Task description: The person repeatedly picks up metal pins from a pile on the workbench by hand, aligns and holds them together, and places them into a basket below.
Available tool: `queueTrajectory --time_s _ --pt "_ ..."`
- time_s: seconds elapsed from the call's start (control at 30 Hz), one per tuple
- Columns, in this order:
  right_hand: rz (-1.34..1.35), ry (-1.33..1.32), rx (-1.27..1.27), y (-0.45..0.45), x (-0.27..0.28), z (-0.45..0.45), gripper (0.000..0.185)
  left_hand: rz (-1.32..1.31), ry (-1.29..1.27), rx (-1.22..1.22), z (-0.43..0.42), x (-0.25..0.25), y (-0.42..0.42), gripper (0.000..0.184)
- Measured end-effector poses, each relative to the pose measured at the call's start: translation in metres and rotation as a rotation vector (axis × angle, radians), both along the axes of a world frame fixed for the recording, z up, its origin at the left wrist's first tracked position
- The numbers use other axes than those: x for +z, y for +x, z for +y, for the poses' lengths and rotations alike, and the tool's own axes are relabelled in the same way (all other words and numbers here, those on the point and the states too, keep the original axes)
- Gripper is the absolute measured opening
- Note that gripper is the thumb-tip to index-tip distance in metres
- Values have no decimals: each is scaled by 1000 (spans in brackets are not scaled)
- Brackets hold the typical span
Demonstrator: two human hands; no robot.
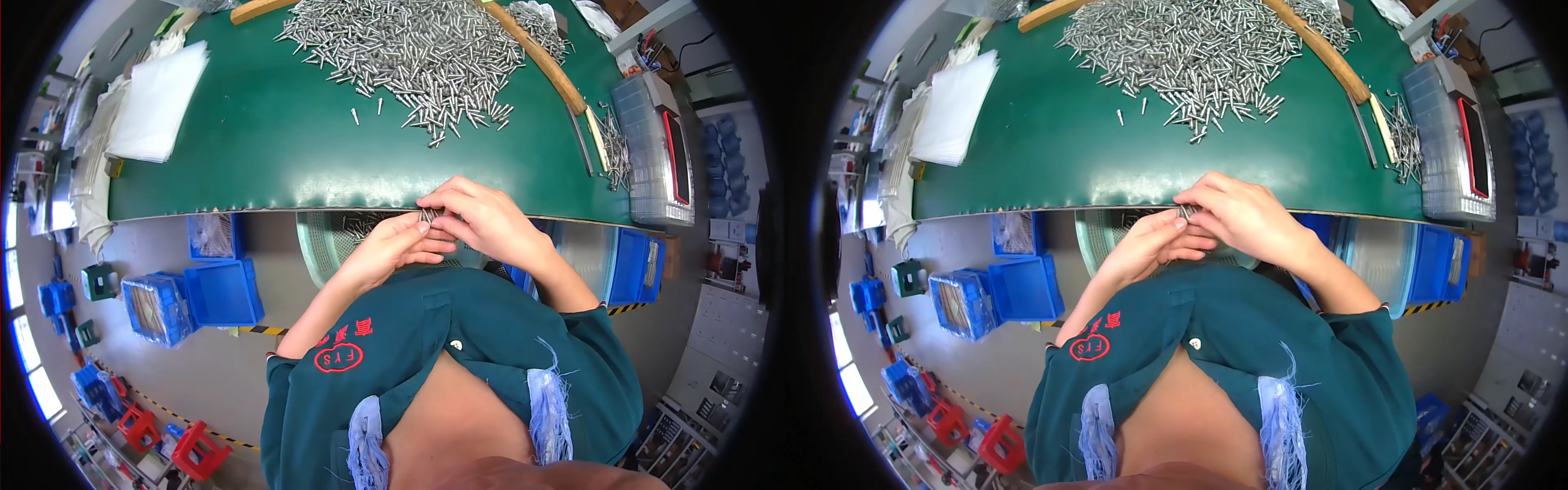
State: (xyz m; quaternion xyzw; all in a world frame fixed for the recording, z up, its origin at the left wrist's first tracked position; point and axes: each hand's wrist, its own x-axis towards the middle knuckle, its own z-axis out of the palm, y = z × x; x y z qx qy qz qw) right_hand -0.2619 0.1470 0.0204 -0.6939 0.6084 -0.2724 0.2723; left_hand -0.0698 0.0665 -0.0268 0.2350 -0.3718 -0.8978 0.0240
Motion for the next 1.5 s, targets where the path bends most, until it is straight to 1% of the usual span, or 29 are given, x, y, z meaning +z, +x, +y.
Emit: queueTrajectory --time_s 0.13,0.23,0.33,0.43,0.67,0.87,1.13,1.27,1.33,1.43,1.5 --pt "-60 20 -55 3 10 -2 27 0 -268 7 -1 11 3 36" --pt "-125 15 -53 1 11 -4 26 17 -341 -7 -4 22 4 36" --pt "-224 27 -29 -1 9 -5 25 32 -383 -50 -10 22 6 35" --pt "-297 45 -6 -2 6 -7 23 4 -390 -91 -15 21 6 34" --pt "-359 129 -44 -2 11 -9 21 -1 -309 -65 -17 21 5 34" --pt "-406 122 -36 -4 10 -9 21 3 -310 -58 -19 19 6 34" --pt "-373 70 -42 -4 6 -9 22 -3 -348 -37 -19 21 5 33" --pt "-374 71 -59 0 8 -9 22 3 -417 -5 -17 19 5 32" --pt "-326 62 -63 3 10 -10 20 1 -456 2 -17 15 5 32" --pt "-288 20 -59 4 9 -12 18 -67 -539 -35 -19 12 5 33" --pt "-283 -3 -61 4 5 -13 17 -76 -597 -18 -17 15 5 31"
